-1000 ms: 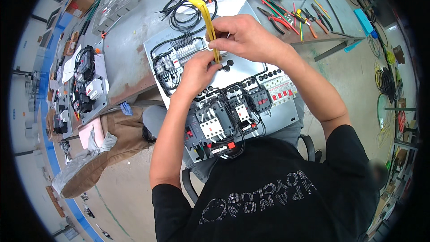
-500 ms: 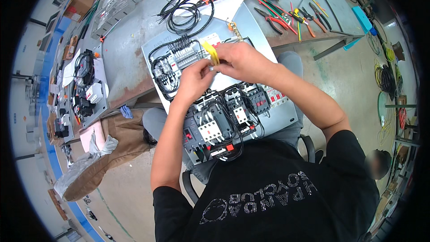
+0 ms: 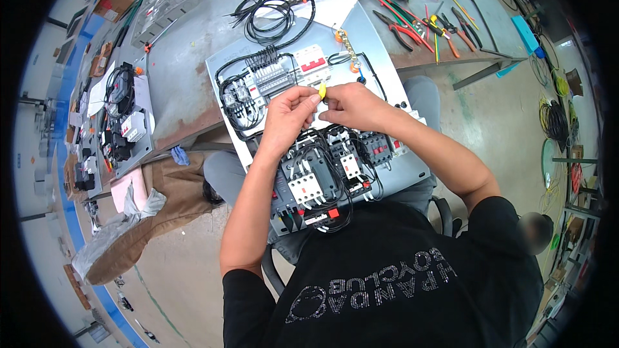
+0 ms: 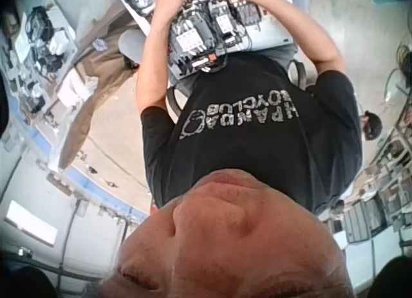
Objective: The person sits at a workbench and wires an electrical panel. They strip wire ends, insert them into terminal blocks, and tighten the connections using a cordless drill. They handle multiple colored wires and use pliers and a drill throughout the process.
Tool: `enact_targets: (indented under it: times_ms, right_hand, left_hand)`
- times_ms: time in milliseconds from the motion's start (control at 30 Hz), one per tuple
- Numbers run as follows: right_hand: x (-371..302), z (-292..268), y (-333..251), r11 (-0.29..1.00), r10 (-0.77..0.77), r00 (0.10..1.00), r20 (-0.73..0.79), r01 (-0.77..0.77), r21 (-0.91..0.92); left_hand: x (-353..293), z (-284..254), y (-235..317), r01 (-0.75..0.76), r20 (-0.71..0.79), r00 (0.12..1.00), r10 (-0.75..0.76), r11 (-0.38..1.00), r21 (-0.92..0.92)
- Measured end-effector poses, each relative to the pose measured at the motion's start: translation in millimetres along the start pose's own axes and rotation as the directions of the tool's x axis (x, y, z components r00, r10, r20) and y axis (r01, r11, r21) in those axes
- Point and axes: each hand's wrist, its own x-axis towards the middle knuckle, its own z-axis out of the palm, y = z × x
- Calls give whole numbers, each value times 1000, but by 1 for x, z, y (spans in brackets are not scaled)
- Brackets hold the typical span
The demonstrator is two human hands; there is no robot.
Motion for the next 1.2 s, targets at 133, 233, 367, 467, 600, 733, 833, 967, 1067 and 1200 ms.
enact_targets:
  times_ms: [133,233,367,467,600,733,833,967,1067,1200]
  right_hand:
    - [-1,-3,4,830,102,992,79,-128,543]
    - [3,-2,5,717,173,983,57,-165,677]
    - [8,3,6,751,260,966,-5,-198,630]
    - [12,8,13,765,318,948,-11,-250,593]
    - [16,10,20,755,358,934,19,-301,582]
    - [15,17,24,793,355,935,5,-304,528]
    - [17,17,23,801,335,942,-8,-280,528]
    - [19,22,27,850,292,955,-56,-232,473]
    - [17,17,22,866,292,956,-25,-253,432]
    - [17,11,17,958,145,987,-70,-123,257]
  left_hand:
    - [0,1,-6,-14,-4,1000,14,996,86]
    - [-3,-1,-9,-8,-10,1000,10,988,151]
    - [-3,0,-6,47,-72,997,-34,983,179]
    - [1,-4,-5,138,-225,970,-89,967,214]
    - [13,0,-7,225,-134,968,-211,969,100]
    - [24,-2,-22,254,-128,959,-252,967,-4]
    - [19,0,-18,259,-92,960,-264,964,-62]
    - [18,-3,-26,173,-129,978,-162,982,81]
    - [22,-4,-32,67,-174,985,-21,963,262]
    - [24,-1,-21,194,-64,979,-193,981,20]
